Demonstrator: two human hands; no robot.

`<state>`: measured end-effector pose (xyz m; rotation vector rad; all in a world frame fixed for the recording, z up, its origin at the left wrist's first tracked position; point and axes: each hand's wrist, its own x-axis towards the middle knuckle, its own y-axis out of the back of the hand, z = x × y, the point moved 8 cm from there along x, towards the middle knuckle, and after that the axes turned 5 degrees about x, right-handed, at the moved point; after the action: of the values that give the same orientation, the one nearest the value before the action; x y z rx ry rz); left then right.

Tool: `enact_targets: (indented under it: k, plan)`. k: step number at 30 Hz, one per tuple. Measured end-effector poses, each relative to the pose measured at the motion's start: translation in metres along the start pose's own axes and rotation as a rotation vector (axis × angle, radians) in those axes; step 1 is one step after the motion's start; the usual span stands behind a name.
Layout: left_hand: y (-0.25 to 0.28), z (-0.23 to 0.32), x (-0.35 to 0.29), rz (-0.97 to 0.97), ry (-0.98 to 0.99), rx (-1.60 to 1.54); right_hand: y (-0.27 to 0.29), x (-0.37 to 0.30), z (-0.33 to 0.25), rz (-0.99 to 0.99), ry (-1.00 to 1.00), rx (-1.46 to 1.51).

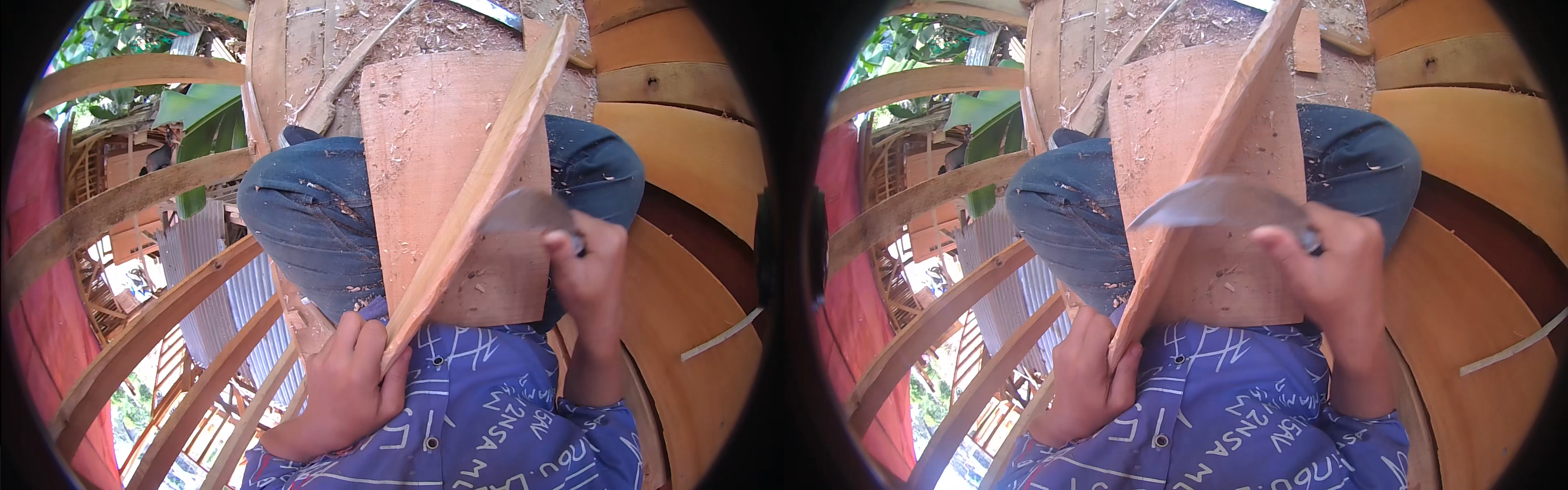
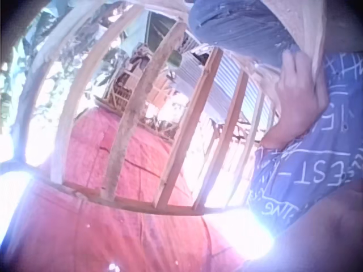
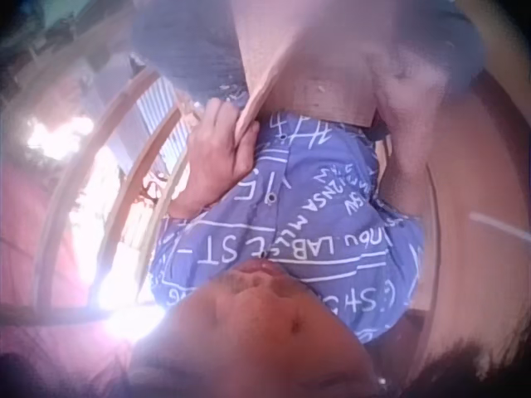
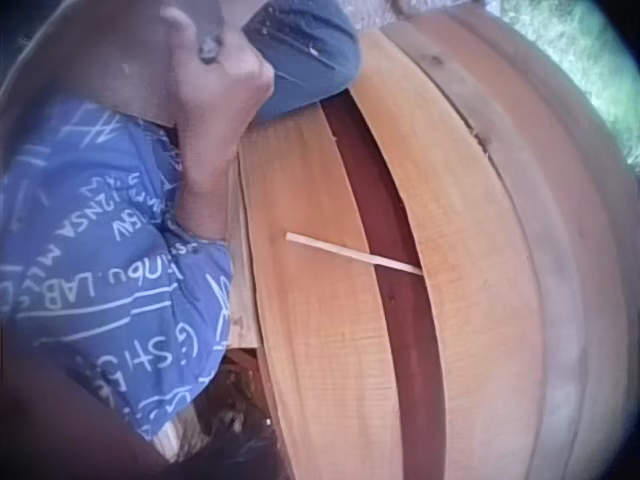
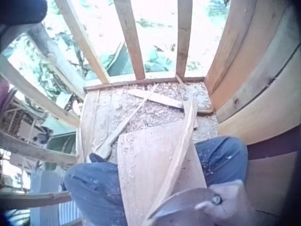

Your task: The person sits cross-legged on a wooden floor and uses a curved knife to shave and shape a rectangular piece of wood. They hold the wood with their left hand and repeatedly scrape the surface with the knife in their right hand, removing thin layers of wood.

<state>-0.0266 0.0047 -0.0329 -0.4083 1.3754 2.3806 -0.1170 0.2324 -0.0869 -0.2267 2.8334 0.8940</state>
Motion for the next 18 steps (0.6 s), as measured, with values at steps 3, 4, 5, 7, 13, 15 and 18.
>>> enact_targets:
  k: [3,4,5,7,13,15,18]
  plan:
    - [0.003,0.003,-0.001,-0.02,0.027,0.003,-0.028,-0.01,-0.033,-0.076,0.155,-0.116]
    - [0.002,0.003,-0.003,-0.02,0.031,-0.003,-0.026,-0.003,-0.032,-0.033,0.166,-0.133]
    - [0.001,0.002,-0.004,-0.021,0.035,-0.009,-0.024,0.006,-0.03,0.01,0.178,-0.15]
    - [0.0,-0.001,-0.006,-0.02,0.029,-0.015,-0.01,0.021,-0.007,0.085,0.083,-0.201]
    - [0.0,0.001,-0.007,0.0,0.024,-0.018,0.018,0.037,0.02,0.298,0.001,-0.181]
    - [-0.001,-0.001,-0.011,-0.016,0.054,-0.042,0.053,0.056,0.079,0.319,-0.267,-0.022]
    - [-0.002,-0.007,-0.01,-0.001,0.049,-0.06,0.046,0.045,0.028,0.27,-0.057,-0.032]
